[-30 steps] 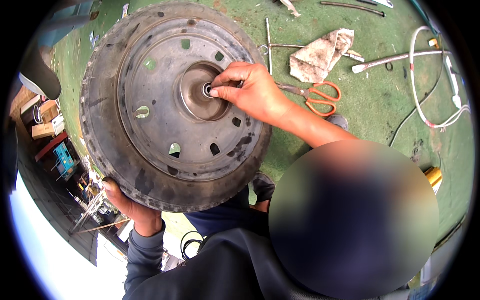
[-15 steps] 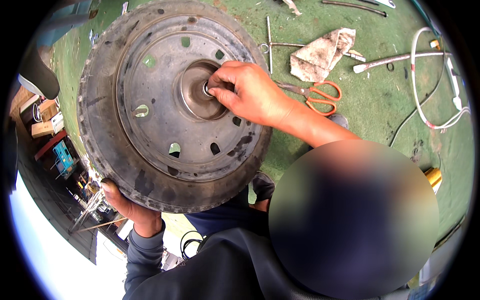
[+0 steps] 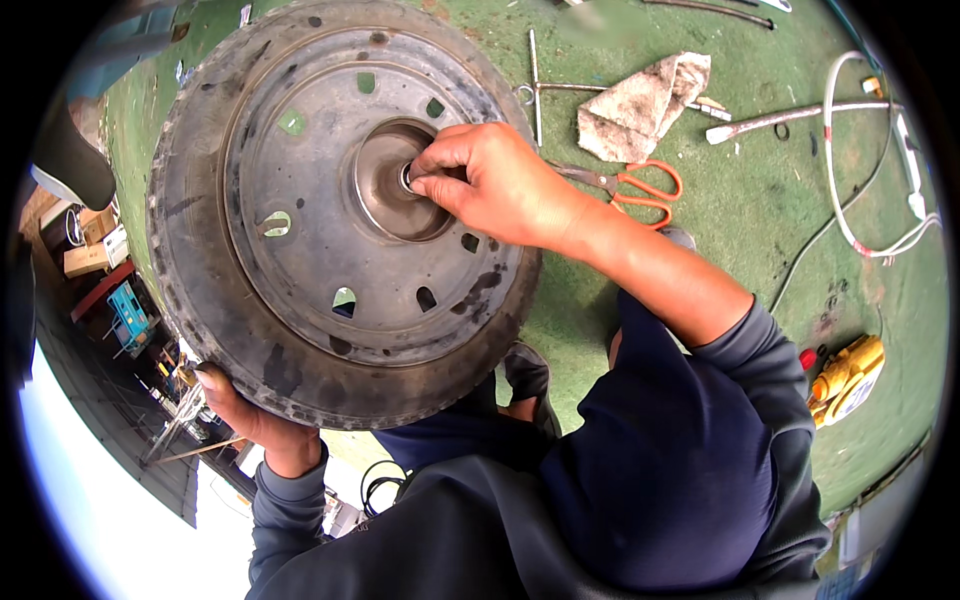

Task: The person cleans a metal rod with a rag, applies oil from a yellow container, and inserts the rod into a wheel hub. They then place a tire onto the hub and secure it with a bolt.

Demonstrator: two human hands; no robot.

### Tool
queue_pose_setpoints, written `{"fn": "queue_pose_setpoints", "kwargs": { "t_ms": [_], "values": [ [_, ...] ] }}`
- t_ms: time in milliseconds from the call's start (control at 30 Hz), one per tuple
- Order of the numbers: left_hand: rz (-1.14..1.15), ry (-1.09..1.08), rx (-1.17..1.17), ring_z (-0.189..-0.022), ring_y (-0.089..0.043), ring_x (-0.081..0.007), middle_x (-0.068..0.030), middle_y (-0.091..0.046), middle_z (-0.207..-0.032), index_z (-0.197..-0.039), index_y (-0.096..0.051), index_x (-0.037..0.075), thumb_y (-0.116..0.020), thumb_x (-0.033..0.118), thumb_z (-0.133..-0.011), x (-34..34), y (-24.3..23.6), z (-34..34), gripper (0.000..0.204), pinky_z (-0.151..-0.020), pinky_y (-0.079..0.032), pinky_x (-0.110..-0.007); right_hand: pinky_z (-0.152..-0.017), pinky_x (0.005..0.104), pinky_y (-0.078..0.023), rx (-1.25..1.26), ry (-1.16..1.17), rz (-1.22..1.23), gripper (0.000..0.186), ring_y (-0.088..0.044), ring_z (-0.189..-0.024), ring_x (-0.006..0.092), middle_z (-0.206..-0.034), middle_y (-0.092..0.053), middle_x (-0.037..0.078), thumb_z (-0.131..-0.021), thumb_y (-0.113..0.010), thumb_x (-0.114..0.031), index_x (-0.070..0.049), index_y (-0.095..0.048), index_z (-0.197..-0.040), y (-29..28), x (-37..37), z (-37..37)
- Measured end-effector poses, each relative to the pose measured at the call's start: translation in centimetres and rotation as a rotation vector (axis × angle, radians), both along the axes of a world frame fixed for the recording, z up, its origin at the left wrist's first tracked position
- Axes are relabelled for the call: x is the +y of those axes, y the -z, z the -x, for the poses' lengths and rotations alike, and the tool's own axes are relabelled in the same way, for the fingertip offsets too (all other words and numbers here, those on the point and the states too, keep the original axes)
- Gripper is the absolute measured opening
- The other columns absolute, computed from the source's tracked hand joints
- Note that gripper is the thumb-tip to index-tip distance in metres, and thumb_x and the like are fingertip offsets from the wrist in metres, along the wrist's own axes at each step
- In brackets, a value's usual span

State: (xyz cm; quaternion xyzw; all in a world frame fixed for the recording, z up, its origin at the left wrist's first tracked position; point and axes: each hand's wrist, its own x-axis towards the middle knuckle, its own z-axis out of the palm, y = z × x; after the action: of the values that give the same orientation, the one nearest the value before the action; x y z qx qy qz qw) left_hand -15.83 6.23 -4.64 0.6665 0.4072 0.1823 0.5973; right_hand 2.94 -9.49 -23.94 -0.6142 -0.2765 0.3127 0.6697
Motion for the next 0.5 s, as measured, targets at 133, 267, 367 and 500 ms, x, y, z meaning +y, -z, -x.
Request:
{"fn": "queue_pose_setpoints", "kwargs": {
  "t_ms": [133,267,367,500],
  "values": [
    [-0.105,0.017,0.052,-0.116,-0.061,-0.0259,-0.0163,-0.059,-0.131,-0.137,-0.047,-0.006,-0.045,0.056,-0.102,-0.2,-0.1,0.2,0.072,-0.1,-0.05,-0.042,-0.072,0.0301,-0.051,0.015,-0.046,0.002,0.011,-0.064,-0.08,0.0173,-0.086,-0.067,0.009,-0.091,-0.07,-0.005,0.003,-0.071,-0.099,-0.4,-0.2,-0.1],
    [-0.037,0.027,0.083,-0.129,-0.053,-0.0286,-0.0132,-0.052,-0.143,-0.145,-0.043,0.006,-0.044,0.057,-0.099,0.0,0.1,0.4,0.069,-0.11,-0.041,-0.045,-0.07,0.0289,-0.052,0.055,-0.007,0.003,0.011,-0.063,-0.079,0.0138,-0.086,-0.067,0.008,-0.092,-0.07,-0.006,0.003,-0.072,-0.099,0.0,-0.4,0.2],
    [-0.024,-0.083,0.002,-0.129,-0.053,-0.0284,-0.0143,-0.052,-0.143,-0.145,-0.043,0.006,-0.047,0.056,-0.099,-0.2,0.5,0.7,0.068,-0.11,-0.041,-0.044,-0.067,0.0265,-0.052,0.12,-0.025,0.026,0.013,-0.064,-0.075,0.0108,-0.086,-0.068,0.007,-0.093,-0.071,-0.007,0.003,-0.072,-0.101,-0.4,-0.1,0.6],
    [0.046,0.027,-0.054,-0.126,-0.05,-0.0245,-0.0142,-0.047,-0.141,-0.151,-0.029,0.0,-0.058,0.053,-0.096,-0.1,0.3,-0.6,0.082,-0.108,-0.039,-0.04,-0.065,0.0272,-0.054,0.345,0.042,0.103,0.015,-0.065,-0.071,0.0102,-0.082,-0.072,0.007,-0.093,-0.071,-0.01,0.003,-0.074,-0.101,-1.9,-0.6,0.7]
  ]
}}
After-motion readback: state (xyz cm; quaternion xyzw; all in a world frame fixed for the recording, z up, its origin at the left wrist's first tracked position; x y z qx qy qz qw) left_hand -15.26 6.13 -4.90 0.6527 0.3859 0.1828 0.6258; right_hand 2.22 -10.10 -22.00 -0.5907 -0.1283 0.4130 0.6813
